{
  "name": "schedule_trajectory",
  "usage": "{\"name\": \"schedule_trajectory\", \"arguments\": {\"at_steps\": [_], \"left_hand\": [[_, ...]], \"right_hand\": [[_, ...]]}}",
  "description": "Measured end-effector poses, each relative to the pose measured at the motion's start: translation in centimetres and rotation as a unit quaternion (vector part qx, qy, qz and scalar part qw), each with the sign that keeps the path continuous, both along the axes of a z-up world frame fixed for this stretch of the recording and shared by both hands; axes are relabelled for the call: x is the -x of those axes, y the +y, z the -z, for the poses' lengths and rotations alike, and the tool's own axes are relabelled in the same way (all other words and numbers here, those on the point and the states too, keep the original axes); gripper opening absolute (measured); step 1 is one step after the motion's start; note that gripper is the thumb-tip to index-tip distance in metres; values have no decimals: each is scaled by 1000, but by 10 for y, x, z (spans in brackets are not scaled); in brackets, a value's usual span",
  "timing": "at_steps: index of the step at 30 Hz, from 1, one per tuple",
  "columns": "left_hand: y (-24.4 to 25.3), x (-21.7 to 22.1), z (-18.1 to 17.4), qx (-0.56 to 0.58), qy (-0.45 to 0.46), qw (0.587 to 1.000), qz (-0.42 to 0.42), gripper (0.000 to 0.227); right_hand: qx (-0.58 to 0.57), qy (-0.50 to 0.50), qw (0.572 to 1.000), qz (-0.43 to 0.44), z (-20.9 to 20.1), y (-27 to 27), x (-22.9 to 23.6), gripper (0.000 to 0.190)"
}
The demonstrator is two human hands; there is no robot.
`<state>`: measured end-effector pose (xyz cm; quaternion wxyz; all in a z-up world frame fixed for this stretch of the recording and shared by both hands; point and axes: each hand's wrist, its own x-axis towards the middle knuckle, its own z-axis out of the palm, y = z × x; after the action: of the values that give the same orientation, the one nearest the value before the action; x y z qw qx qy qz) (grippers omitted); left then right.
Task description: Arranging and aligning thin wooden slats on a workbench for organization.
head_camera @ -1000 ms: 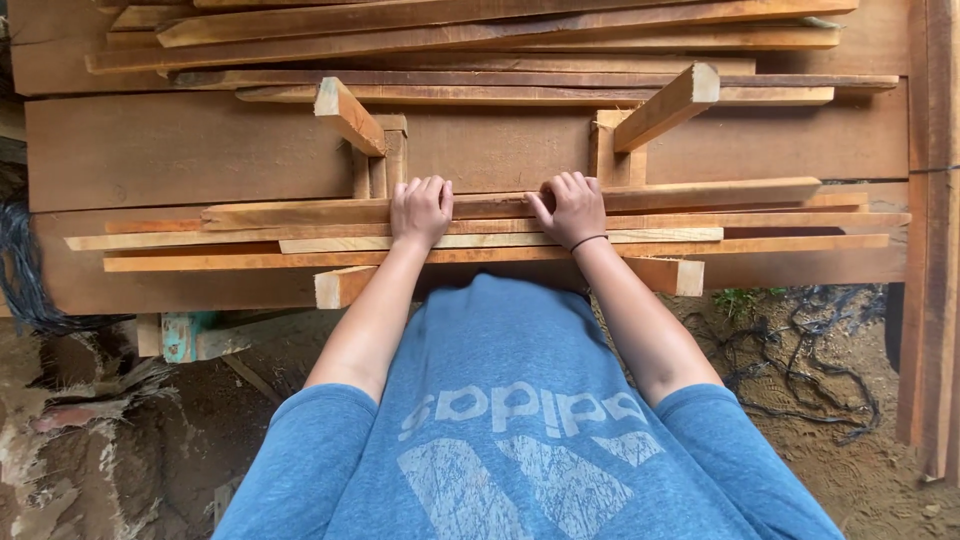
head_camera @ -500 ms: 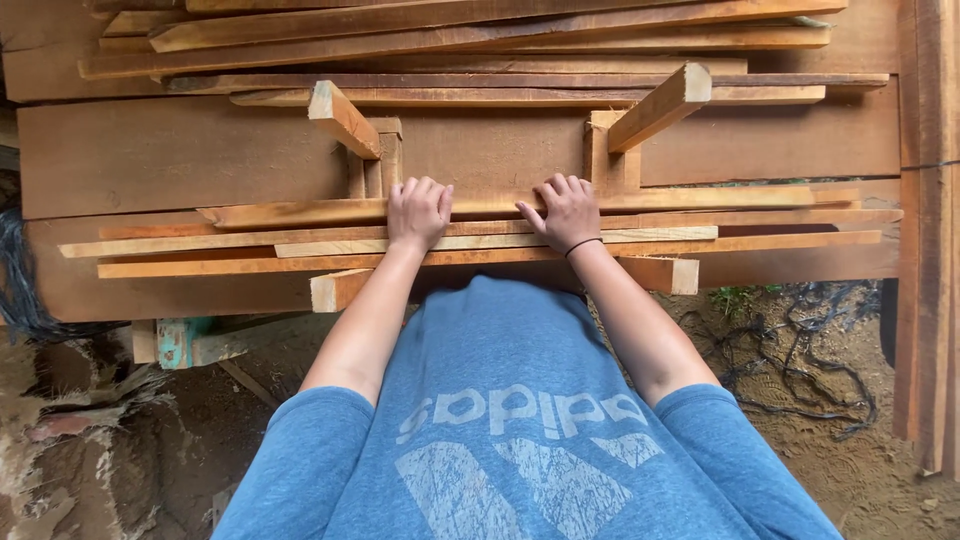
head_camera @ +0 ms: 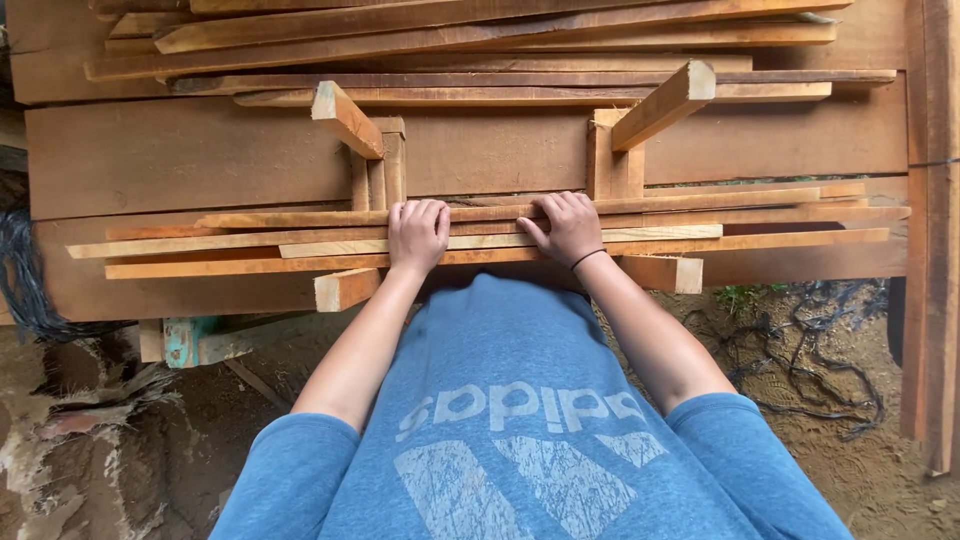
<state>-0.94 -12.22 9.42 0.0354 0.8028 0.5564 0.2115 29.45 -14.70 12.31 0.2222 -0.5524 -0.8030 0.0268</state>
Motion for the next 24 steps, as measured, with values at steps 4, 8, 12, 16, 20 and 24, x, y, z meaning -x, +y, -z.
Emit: {"name": "schedule_trajectory", "arguments": {"at_steps": [4, 8, 12, 16, 20, 24], "left_hand": [[0, 1, 22, 10, 17, 1000, -22, 21], [3, 0, 23, -5, 20, 999, -49, 20], [1, 2, 17, 22, 29, 997, -72, 24], [5, 3, 30, 40, 42, 994, -89, 35], [8, -4, 16, 20, 39, 995, -90, 22], [3, -3, 30, 130, 35, 986, -100, 33]], "right_hand": [[-3, -17, 1000, -4, -1, 1, 5, 32], [2, -26, 1000, 5, 0, 5, 13, 33], [67, -12, 998, 5, -10, 7, 18, 33], [110, 1, 994, -11, -10, 10, 16, 32], [120, -23, 993, -8, -10, 21, 21, 40], [221, -76, 972, 25, -1, 17, 31, 54]]}}
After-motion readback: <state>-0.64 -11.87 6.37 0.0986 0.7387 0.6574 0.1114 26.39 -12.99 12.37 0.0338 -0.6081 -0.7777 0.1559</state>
